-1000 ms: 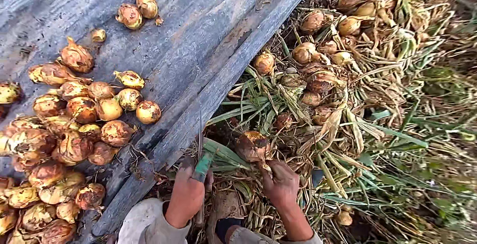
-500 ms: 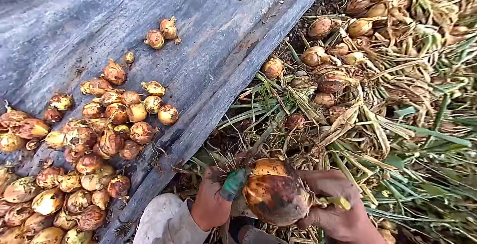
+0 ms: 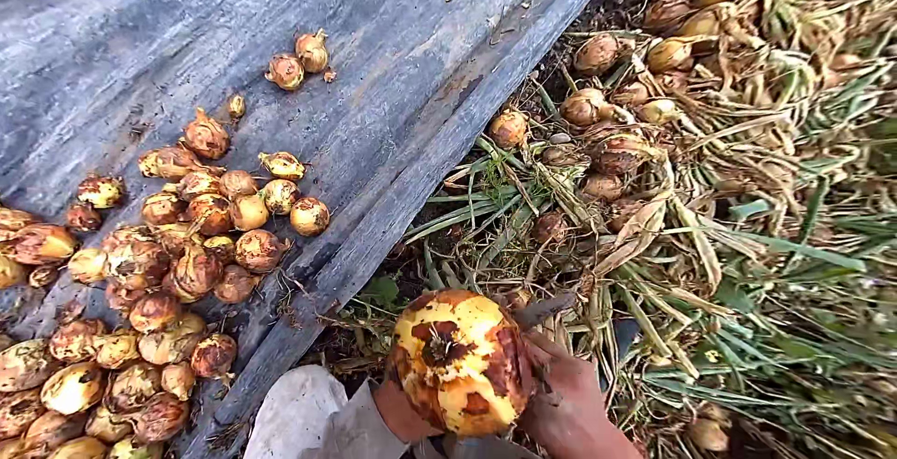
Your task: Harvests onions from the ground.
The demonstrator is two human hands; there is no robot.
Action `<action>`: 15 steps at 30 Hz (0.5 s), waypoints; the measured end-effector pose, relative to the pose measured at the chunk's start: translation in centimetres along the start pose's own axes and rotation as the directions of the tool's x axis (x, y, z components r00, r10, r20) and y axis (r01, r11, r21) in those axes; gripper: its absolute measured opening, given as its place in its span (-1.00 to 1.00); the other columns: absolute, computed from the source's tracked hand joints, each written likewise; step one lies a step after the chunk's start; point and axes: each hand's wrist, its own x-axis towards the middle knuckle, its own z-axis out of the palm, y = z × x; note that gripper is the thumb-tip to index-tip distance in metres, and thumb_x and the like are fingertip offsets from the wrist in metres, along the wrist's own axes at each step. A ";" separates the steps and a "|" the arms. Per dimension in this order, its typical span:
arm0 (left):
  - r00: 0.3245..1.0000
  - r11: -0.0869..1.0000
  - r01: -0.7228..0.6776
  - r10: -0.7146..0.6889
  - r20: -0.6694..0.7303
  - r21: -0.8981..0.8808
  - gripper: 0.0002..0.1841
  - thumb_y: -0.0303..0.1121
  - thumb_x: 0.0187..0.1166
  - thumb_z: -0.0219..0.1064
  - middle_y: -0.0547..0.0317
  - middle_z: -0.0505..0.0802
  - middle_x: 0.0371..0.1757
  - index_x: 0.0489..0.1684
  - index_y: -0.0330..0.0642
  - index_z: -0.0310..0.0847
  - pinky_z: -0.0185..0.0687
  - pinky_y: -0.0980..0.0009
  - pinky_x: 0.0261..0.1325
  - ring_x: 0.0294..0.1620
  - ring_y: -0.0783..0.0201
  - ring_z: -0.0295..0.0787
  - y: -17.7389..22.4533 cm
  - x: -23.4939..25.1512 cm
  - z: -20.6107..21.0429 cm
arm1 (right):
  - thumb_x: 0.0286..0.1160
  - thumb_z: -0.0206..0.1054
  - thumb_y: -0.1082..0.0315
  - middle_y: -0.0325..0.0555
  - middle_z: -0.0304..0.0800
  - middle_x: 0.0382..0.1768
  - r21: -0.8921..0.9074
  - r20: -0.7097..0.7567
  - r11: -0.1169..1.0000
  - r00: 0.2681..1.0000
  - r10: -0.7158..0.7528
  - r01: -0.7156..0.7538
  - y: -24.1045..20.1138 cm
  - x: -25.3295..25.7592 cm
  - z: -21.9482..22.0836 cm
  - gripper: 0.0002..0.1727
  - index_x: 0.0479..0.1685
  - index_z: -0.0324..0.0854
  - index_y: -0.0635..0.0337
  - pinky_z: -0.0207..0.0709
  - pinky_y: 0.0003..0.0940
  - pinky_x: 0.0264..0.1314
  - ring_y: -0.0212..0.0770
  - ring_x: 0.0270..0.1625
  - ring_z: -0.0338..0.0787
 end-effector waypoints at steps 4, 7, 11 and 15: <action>0.997 0.892 -0.058 0.031 -0.067 -0.449 -0.64 -0.48 0.39 0.50 0.50 0.90 0.12 0.16 0.01 0.79 0.61 0.55 0.39 0.23 0.63 0.74 -2.1 -1.8 -3.0 | 0.35 0.27 0.38 0.05 0.88 -0.34 -0.264 0.116 0.888 0.902 0.416 -0.376 3.6 -3.1 -2.9 -0.81 -0.24 0.81 0.17 0.64 0.19 -0.53 0.20 -0.34 0.89; 0.899 0.974 -0.219 0.177 -0.399 -0.060 -0.78 -0.09 0.64 0.34 0.51 0.87 -0.25 0.04 0.09 0.75 0.74 0.55 -0.14 -0.27 0.58 0.78 -2.3 1.0 -5.5 | 0.52 0.48 0.28 0.23 0.81 -0.41 -0.337 0.269 0.597 0.533 0.802 -0.728 8.9 -10.4 -6.0 -0.82 -0.22 0.77 0.25 0.58 0.48 -0.28 0.37 -0.29 0.83; 0.806 0.921 -0.122 -0.125 -0.579 -0.369 -0.44 -0.06 0.86 -0.51 0.29 0.75 -0.36 0.00 -0.04 0.51 0.70 0.47 -0.43 -0.51 0.39 0.67 0.8 4.0 -5.8 | 0.59 0.45 0.14 0.38 0.80 0.00 -0.237 0.226 -0.136 -0.191 0.955 -0.962 13.5 -29.2 -9.9 -0.55 0.18 0.68 0.39 0.59 0.40 0.20 0.28 0.04 0.82; 0.768 0.925 0.147 -0.330 -0.548 -0.351 -0.64 -0.46 0.77 -0.20 0.08 0.88 -0.16 -0.08 -0.27 0.60 0.84 0.28 -0.12 -0.19 0.23 0.86 0.9 3.7 -3.7 | 0.49 0.39 0.14 0.64 0.41 0.54 -0.645 -0.049 -0.328 -0.391 0.919 -0.690 13.5 -39.3 -13.0 -0.23 0.54 0.38 0.60 0.33 0.50 0.57 0.54 0.62 0.43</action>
